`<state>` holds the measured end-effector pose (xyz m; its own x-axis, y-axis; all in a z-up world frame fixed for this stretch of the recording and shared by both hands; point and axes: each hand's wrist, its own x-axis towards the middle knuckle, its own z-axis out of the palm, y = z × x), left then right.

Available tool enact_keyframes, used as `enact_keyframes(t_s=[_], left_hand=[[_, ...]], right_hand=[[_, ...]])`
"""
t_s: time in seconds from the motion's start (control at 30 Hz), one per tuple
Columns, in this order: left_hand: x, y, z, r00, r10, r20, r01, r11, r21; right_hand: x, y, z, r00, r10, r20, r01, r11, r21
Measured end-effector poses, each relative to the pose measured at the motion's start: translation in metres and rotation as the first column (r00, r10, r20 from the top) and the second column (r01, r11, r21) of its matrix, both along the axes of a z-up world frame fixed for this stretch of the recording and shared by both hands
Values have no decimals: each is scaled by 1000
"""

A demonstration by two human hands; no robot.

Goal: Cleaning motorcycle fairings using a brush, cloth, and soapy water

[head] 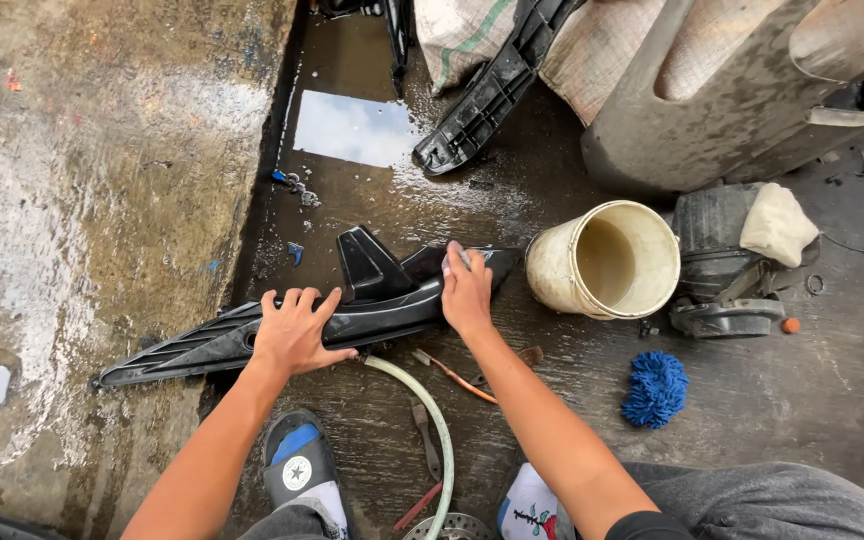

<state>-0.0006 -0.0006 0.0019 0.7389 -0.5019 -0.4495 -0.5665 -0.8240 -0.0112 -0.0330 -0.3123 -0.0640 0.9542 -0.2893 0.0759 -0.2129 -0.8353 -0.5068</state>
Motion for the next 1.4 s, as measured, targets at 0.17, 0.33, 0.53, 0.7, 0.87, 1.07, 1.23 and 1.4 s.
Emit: enact_keyframes(t_s=[0.17, 0.33, 0.53, 0.7, 0.87, 1.07, 1.23, 1.4], left_hand=[[-2, 1, -5, 1000, -10, 29, 11, 1000, -12], [-4, 1, -5, 998, -4, 56, 5, 1000, -23], [-3, 1, -6, 999, -13, 43, 13, 1000, -22], [-4, -1, 1, 999, -7, 42, 7, 1000, 9], [3, -3, -1, 1000, -3, 25, 3, 1000, 25], [2, 0, -6, 999, -3, 35, 3, 1000, 2], [-4, 2, -10, 997, -18, 73, 19, 1000, -13], [-3, 3, -9, 998, -19, 55, 21, 999, -32]], right_hand=[[-3, -27, -10, 998, -69, -1, 69, 995, -69], [15, -75, -62, 952, -296, -79, 286, 952, -112], [3, -33, -34, 950, -310, 42, 312, 943, -116], [-8, -21, -9, 953, -302, -27, 301, 953, -28], [14, -79, -57, 878, -473, -77, 478, 874, 85], [-7, -50, -42, 844, -534, -47, 532, 823, 202], [-55, 0, -21, 854, -519, 9, 501, 828, 252], [-37, -45, -66, 904, -388, 180, 366, 920, 142]])
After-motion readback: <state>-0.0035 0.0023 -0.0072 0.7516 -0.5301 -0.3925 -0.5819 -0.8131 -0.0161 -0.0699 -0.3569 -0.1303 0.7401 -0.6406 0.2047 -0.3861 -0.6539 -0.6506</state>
